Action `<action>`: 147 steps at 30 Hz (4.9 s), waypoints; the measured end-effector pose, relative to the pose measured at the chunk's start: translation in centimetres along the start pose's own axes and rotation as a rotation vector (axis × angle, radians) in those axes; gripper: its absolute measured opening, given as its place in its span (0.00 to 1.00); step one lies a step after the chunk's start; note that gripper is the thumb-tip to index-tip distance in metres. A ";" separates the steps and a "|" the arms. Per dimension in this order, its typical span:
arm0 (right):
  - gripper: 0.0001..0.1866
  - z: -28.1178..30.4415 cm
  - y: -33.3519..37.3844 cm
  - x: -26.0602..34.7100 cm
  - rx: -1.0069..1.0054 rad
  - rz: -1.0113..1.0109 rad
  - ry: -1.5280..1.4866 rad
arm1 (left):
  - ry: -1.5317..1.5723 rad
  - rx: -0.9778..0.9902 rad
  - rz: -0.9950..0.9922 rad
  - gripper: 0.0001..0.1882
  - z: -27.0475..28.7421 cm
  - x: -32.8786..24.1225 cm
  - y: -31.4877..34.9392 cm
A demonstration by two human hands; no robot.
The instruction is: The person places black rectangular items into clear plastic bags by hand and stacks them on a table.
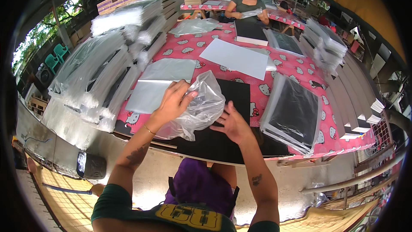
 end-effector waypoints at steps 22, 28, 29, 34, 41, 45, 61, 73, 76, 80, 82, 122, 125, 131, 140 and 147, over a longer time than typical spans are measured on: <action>0.10 -4.4 1.0 -3.5 -0.266 0.591 -0.128 | 0.001 -0.267 0.293 0.16 0.1 -10.1 5.6; 0.07 -3.7 2.2 -3.2 -0.136 0.509 0.006 | 0.207 -0.189 0.437 0.08 -1.2 -5.0 5.5; 0.08 -3.6 2.5 -3.1 -0.136 0.513 0.048 | 0.221 -0.184 0.483 0.08 -1.0 -4.6 5.4; 0.13 -4.0 3.6 -2.9 -0.028 0.643 -0.112 | 0.115 -0.298 0.489 0.09 -0.1 -3.8 5.2; 0.26 -5.0 3.1 -2.2 -0.023 0.415 -0.332 | -0.098 -0.335 0.299 0.04 0.3 -4.7 6.0; 0.18 -2.3 6.6 2.1 0.241 0.292 -0.146 | 0.298 -0.177 0.873 0.04 2.4 6.5 11.9; 0.23 -4.0 9.3 8.2 -0.150 0.585 1.881 | -0.294 0.120 0.187 0.13 6.1 -2.9 1.7; 0.14 -4.0 9.8 7.6 0.282 0.613 0.680 | 1.232 0.189 0.604 0.20 10.5 -3.7 5.0; 0.19 -2.3 10.3 7.0 -0.007 0.478 -0.043 | 0.643 0.688 0.210 0.18 7.4 -6.6 4.5; 0.20 -3.6 10.5 4.2 0.522 -0.121 1.079 | 1.252 0.245 0.271 0.17 9.1 -6.3 3.6; 0.19 -4.8 10.0 2.5 0.803 0.015 1.065 | 1.646 0.099 0.519 0.23 8.2 -5.7 3.1; 0.25 5.7 18.2 -1.5 0.022 -0.033 0.461 | 1.446 0.457 0.688 0.20 6.2 -3.3 12.6; 0.22 6.5 18.4 -4.6 -0.306 0.204 0.405 | 1.027 0.458 0.867 0.21 1.9 -1.0 19.6; 0.27 6.3 17.6 -8.0 -0.844 0.514 0.868 | 0.561 0.142 1.150 0.19 -1.1 -5.7 20.1; 0.23 5.0 19.6 -7.1 -0.782 0.479 0.423 | 0.606 0.049 0.921 0.06 0.2 -6.4 21.0; 0.23 7.2 21.7 -4.5 -0.421 0.404 0.329 | 1.003 0.154 0.921 0.21 1.8 -5.3 19.8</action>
Point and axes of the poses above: each hand's wrist, its own y-axis away from the middle knuckle, its own z-axis out of the back of the hand, x = y × z, the point moved 4 cm from there along -y, towards the middle knuckle, and after that the axes turned 10 degrees about -y, right-handed, at the moved point
